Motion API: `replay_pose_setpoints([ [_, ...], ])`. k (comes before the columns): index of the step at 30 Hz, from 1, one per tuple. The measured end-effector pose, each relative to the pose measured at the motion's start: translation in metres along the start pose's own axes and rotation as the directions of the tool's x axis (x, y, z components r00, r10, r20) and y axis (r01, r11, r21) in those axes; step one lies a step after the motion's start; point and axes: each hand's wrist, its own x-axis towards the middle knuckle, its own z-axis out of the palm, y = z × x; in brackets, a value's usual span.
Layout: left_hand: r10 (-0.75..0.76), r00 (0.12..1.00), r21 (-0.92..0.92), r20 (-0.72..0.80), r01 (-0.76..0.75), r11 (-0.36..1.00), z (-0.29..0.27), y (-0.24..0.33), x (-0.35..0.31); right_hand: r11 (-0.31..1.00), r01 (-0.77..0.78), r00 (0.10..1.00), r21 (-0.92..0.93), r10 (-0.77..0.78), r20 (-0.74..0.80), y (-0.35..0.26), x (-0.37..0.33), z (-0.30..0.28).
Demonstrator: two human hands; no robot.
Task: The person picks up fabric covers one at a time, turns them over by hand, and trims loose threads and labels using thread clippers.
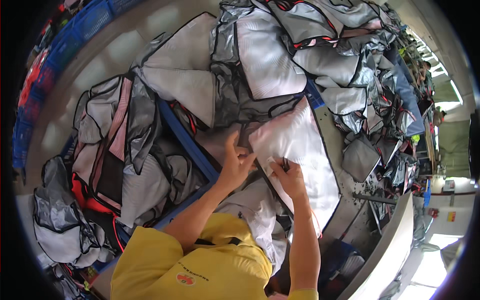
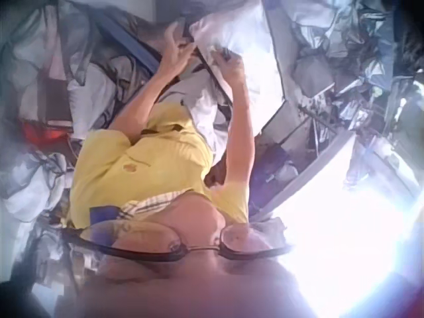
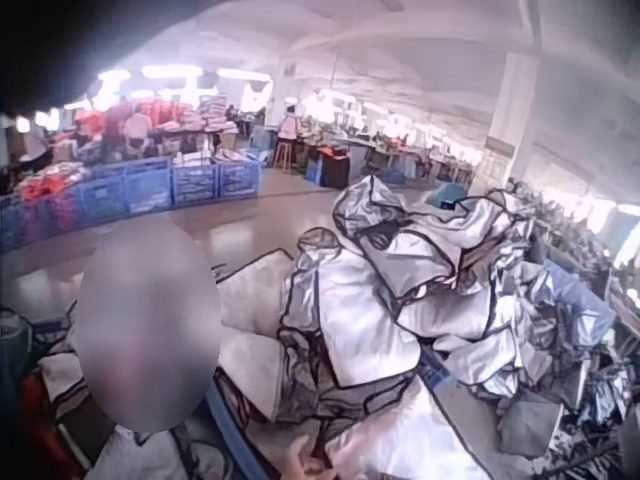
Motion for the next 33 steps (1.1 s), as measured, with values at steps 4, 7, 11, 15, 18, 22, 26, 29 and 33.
replay_pose_setpoints([
  [4,-0.134,0.959,-0.028,0.251,0.145,0.989,0.005,-0.027,0.01,0.988,-0.143,0.99,-0.051,0.143,-0.019,0.023,0.012,0.003],
  [7,0.063,0.985,0.182,0.161,-0.092,0.979,0.023,-0.04,0.002,0.992,-0.126,0.99,-0.006,0.126,-0.069,0.05,-0.001,0.006],
  [11,-0.199,0.959,0.308,0.204,0.131,0.942,0.056,-0.074,-0.012,0.972,-0.149,0.969,0.181,0.18,-0.168,0.059,-0.019,0.001],
  [15,0.096,0.926,0.391,0.364,-0.246,0.887,0.121,-0.081,0.0,0.897,-0.085,0.845,0.435,0.296,-0.445,0.075,-0.056,-0.034],
  [18,0.117,0.786,0.489,0.607,-0.485,0.725,0.173,-0.065,-0.014,0.758,0.167,0.725,0.631,0.339,-0.6,0.106,-0.099,-0.057],
  [22,0.119,0.724,0.441,0.679,-0.532,0.723,0.214,-0.039,-0.046,0.652,0.355,0.681,0.671,0.312,-0.663,0.104,-0.146,-0.072],
  [26,0.306,0.705,0.308,0.64,-0.6,0.739,0.228,0.014,-0.043,0.775,0.384,0.626,0.503,0.181,-0.758,0.043,-0.147,-0.102],
  [29,0.368,0.685,0.186,0.629,-0.592,0.784,0.227,0.088,-0.032,0.827,0.493,0.599,0.271,-0.096,-0.795,-0.019,-0.146,-0.133],
  [33,0.226,0.712,-0.074,0.665,-0.239,0.968,0.19,0.204,-0.047,0.941,0.339,0.7,0.012,-0.244,-0.671,-0.152,-0.172,-0.155],
])
